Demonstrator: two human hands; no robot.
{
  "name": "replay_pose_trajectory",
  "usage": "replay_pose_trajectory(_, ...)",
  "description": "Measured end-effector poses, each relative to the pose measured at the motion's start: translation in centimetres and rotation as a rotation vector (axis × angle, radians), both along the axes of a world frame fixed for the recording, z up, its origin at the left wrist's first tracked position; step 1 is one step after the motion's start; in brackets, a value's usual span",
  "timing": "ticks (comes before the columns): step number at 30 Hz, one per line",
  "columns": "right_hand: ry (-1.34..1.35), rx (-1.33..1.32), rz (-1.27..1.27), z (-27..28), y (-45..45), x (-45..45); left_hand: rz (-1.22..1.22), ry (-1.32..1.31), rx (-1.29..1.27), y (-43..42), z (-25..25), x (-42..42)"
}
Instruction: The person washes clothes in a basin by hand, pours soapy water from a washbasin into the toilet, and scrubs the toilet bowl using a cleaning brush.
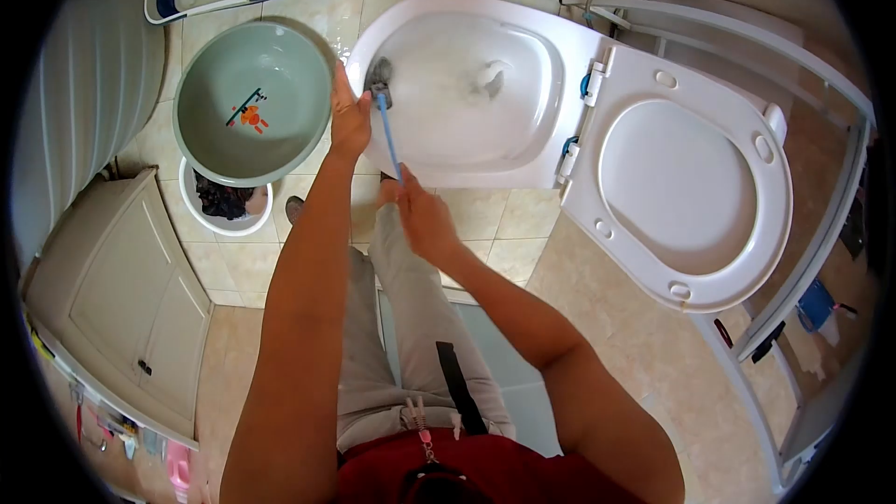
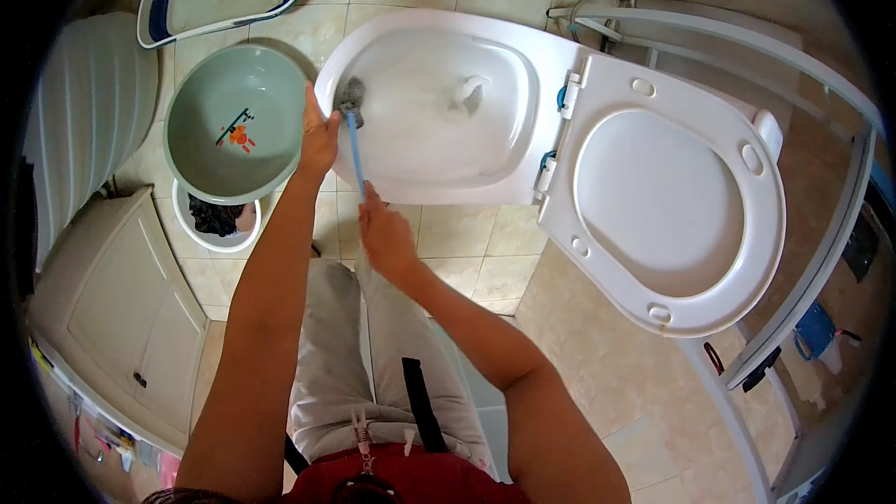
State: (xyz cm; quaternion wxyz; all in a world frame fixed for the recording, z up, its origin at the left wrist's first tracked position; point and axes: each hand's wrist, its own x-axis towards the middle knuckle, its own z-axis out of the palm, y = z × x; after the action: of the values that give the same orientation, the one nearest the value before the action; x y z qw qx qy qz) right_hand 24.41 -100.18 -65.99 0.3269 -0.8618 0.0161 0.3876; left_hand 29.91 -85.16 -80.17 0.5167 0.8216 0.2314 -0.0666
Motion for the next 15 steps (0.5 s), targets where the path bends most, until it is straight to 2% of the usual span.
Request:
replay_pose_trajectory(3, -0.015, 0.023, -0.314, -1.4, 0.6, 3.2, 0.021, -0.046, -0.046, 0.0, 0.2, 0.1)
replay_pose_trajectory(4, 0.008, 0.026, -0.438, -2.4, 0.8, 4.7, 0.038, 0.009, -0.065, -0.1, 1.0, 0.3)
replay_pose_trajectory(5, -0.045, 0.156, -0.687, -3.3, 1.2, 5.4, 0.048, 0.025, -0.102, -0.1, 1.0, 0.5)
replay_pose_trajectory(7, -0.078, 0.186, -0.794, -5.2, 2.1, 4.2, 0.073, 0.062, -0.178, 0.0, 0.6, 0.2)
replay_pose_trajectory(9, -0.142, 0.142, -0.373, -5.9, 2.0, 1.7, 0.064, 0.011, -0.157, 0.2, -1.0, 0.1)
replay_pose_trajectory(10, -0.066, 0.126, -0.310, -1.5, 2.6, 2.1, 0.054, -0.009, -0.154, 0.3, -1.3, -0.2)
replay_pose_trajectory(11, -0.176, 0.102, -0.200, -2.5, 1.4, -0.2, 0.035, 0.013, -0.170, 0.6, -1.4, -0.7)
replay_pose_trajectory(13, -0.016, 0.111, -0.145, -0.4, -1.6, -1.2, 0.004, 0.029, -0.205, 1.0, -0.6, 0.1)
replay_pose_trajectory(14, -0.027, 0.087, -0.107, -0.2, -2.5, -0.5, -0.037, 0.057, -0.152, 1.1, 0.3, 0.2)
replay_pose_trajectory(15, -0.037, 0.064, -0.069, 0.0, -2.9, 1.2, -0.022, 0.110, -0.246, 1.3, 0.8, 0.6)
